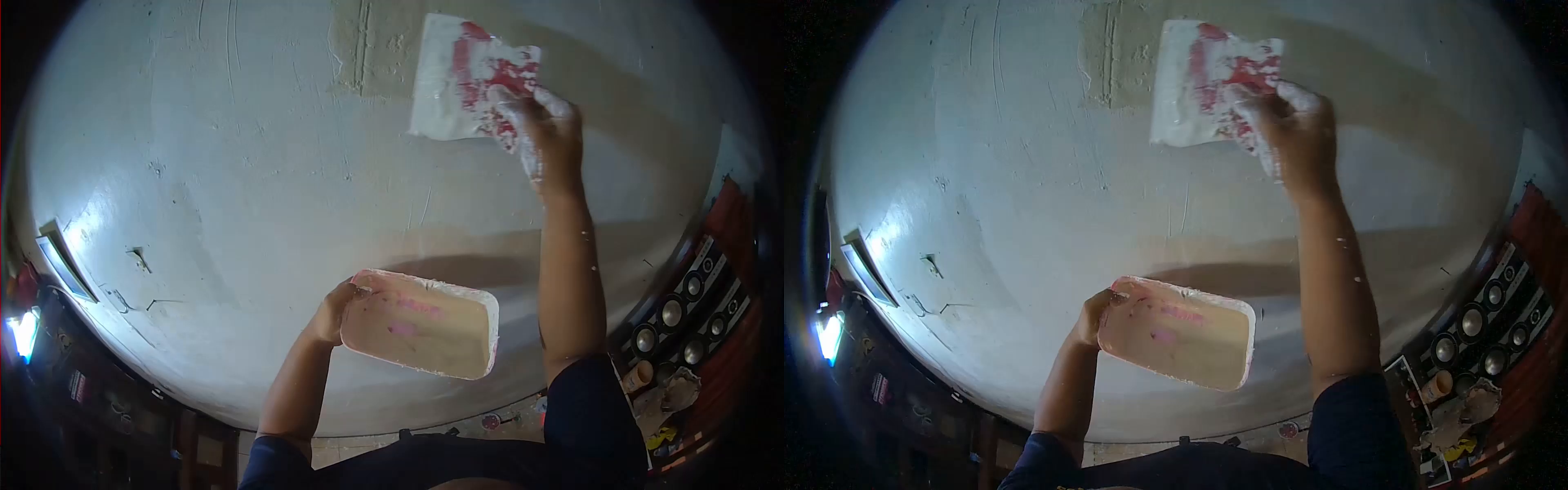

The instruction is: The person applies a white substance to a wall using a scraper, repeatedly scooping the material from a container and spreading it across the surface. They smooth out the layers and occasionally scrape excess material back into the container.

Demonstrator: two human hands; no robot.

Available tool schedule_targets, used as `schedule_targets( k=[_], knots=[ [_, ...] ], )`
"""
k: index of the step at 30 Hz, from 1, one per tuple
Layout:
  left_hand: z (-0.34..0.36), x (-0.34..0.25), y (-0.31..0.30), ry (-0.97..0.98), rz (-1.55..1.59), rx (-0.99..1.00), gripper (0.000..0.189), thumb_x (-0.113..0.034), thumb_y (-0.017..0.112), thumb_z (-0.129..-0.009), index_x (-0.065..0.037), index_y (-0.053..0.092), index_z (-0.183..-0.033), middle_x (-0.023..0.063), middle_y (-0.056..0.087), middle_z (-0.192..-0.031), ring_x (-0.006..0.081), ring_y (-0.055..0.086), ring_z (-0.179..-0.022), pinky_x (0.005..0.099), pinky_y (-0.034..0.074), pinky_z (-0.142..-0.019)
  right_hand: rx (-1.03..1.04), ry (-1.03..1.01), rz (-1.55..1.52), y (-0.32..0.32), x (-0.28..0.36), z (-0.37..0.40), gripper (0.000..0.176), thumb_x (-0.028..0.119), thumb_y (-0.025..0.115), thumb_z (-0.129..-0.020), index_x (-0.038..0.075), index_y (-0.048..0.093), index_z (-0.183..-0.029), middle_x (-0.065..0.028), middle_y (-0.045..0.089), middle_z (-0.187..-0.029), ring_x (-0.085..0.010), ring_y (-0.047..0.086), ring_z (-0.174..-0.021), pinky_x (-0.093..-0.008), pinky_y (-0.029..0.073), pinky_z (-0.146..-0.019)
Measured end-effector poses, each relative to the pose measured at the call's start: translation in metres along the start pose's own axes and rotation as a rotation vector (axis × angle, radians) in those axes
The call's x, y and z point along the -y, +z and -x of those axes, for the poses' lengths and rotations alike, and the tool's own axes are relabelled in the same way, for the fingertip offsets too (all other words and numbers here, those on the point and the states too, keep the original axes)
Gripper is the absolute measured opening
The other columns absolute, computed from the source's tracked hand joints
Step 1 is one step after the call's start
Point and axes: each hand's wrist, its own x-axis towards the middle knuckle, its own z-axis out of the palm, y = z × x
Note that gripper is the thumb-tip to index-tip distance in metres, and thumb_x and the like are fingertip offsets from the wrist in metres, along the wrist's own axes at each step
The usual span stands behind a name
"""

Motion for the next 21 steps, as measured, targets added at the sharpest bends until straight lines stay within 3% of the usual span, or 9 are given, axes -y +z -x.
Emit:
schedule_targets(
  k=[1, 4, 5, 7, 10, 13, 16, 19, 21],
  knots=[
    [-0.003, -0.011, -0.012, -0.013, -0.055, 0.031, 0.043, -0.023, 0.034, -0.086, 0.003, 0.048, -0.117, 0.0155, 0.054, -0.113, 0.0242, 0.054, -0.102, 0.0356, 0.043, -0.087, -0.032, -0.187, 0.284, 0.01, -0.011, -0.002, 0.022, 0.018, 0.067, -0.075, -0.002, 0.065, -0.084, -0.0075, 0.064, -0.065, -0.014, 0.055, -0.055, -0.031, 0.047, -0.056],
    [-0.001, -0.018, -0.017, -0.1, 0.176, 0.001, 0.041, -0.02, 0.034, -0.086, 0.005, 0.049, -0.115, 0.0149, 0.055, -0.112, 0.0231, 0.054, -0.101, 0.0351, 0.044, -0.086, -0.128, 0.009, 0.427, 0.027, -0.017, -0.004, 0.028, 0.022, 0.071, -0.071, -0.003, 0.064, -0.083, -0.0145, 0.061, -0.063, -0.0199, 0.052, -0.051, -0.0306, 0.045, -0.057],
    [0.001, -0.022, -0.014, -0.14, 0.224, -0.034, 0.041, -0.02, 0.034, -0.086, 0.005, 0.049, -0.115, 0.0147, 0.055, -0.112, 0.0228, 0.054, -0.1, 0.0349, 0.044, -0.086, -0.213, -0.195, 0.744, 0.001, -0.041, -0.009, 0.027, 0.02, 0.07, -0.073, -0.004, 0.064, -0.084, -0.0129, 0.064, -0.068, -0.0167, 0.056, -0.055, -0.0277, 0.045, -0.056],
    [0.003, -0.021, -0.011, -0.161, 0.283, -0.077, 0.041, -0.02, 0.034, -0.086, 0.005, 0.05, -0.114, 0.0145, 0.055, -0.112, 0.0226, 0.054, -0.1, 0.0348, 0.044, -0.086, -0.264, 0.049, 0.215, -0.031, -0.032, -0.003, 0.024, 0.015, 0.068, -0.076, -0.007, 0.064, -0.085, -0.0095, 0.066, -0.076, -0.0124, 0.059, -0.064, -0.0237, 0.046, -0.057],
    [0.009, -0.002, -0.013, -0.121, 0.132, -0.041, 0.041, -0.02, 0.034, -0.086, 0.005, 0.049, -0.115, 0.0148, 0.054, -0.114, 0.0233, 0.054, -0.101, 0.0347, 0.044, -0.087, -0.351, -0.105, -0.076, -0.032, -0.002, 0.009, 0.019, 0.009, 0.066, -0.078, -0.007, 0.064, -0.087, -0.0051, 0.065, -0.081, -0.0093, 0.056, -0.065, -0.021, 0.044, -0.058],
    [0.009, 0.005, -0.007, 0.062, -0.056, -0.001, 0.041, -0.021, 0.034, -0.086, 0.005, 0.048, -0.116, 0.0149, 0.054, -0.113, 0.0238, 0.054, -0.101, 0.0352, 0.044, -0.087, -0.124, -0.088, -0.077, 0.005, 0.004, 0.006, 0.02, 0.013, 0.066, -0.077, -0.006, 0.064, -0.085, -0.008, 0.066, -0.077, -0.0111, 0.057, -0.063, -0.0249, 0.045, -0.058],
    [0.006, -0.015, 0.001, -0.21, 0.326, -0.048, 0.042, -0.021, 0.035, -0.086, 0.004, 0.048, -0.117, 0.0148, 0.054, -0.113, 0.0238, 0.054, -0.101, 0.0354, 0.044, -0.086, -0.061, -0.04, 0.373, 0.042, -0.016, -0.005, 0.028, 0.023, 0.07, -0.071, -0.003, 0.062, -0.08, -0.0143, 0.061, -0.067, -0.0136, 0.052, -0.055, -0.0293, 0.043, -0.058],
    [0.007, -0.007, -0.009, -0.087, 0.149, -0.002, 0.042, -0.021, 0.035, -0.085, 0.003, 0.048, -0.117, 0.0146, 0.054, -0.112, 0.024, 0.054, -0.1, 0.036, 0.044, -0.086, -0.309, -0.277, 0.579, -0.005, -0.044, -0.013, 0.025, 0.02, 0.068, -0.075, -0.004, 0.063, -0.08, -0.0103, 0.062, -0.066, -0.013, 0.052, -0.056, -0.0283, 0.043, -0.057],
    [0.008, -0.003, -0.012, -0.287, 0.504, -0.063, 0.042, -0.021, 0.035, -0.085, 0.002, 0.049, -0.116, 0.0144, 0.055, -0.112, 0.0242, 0.055, -0.1, 0.0361, 0.044, -0.086, -0.31, -0.006, 0.19, -0.081, -0.052, -0.004, 0.029, 0.013, 0.062, -0.08, -0.008, 0.061, -0.1, -0.0084, 0.063, -0.086, -0.012, 0.058, -0.075, -0.0245, 0.046, -0.069]
  ],
)
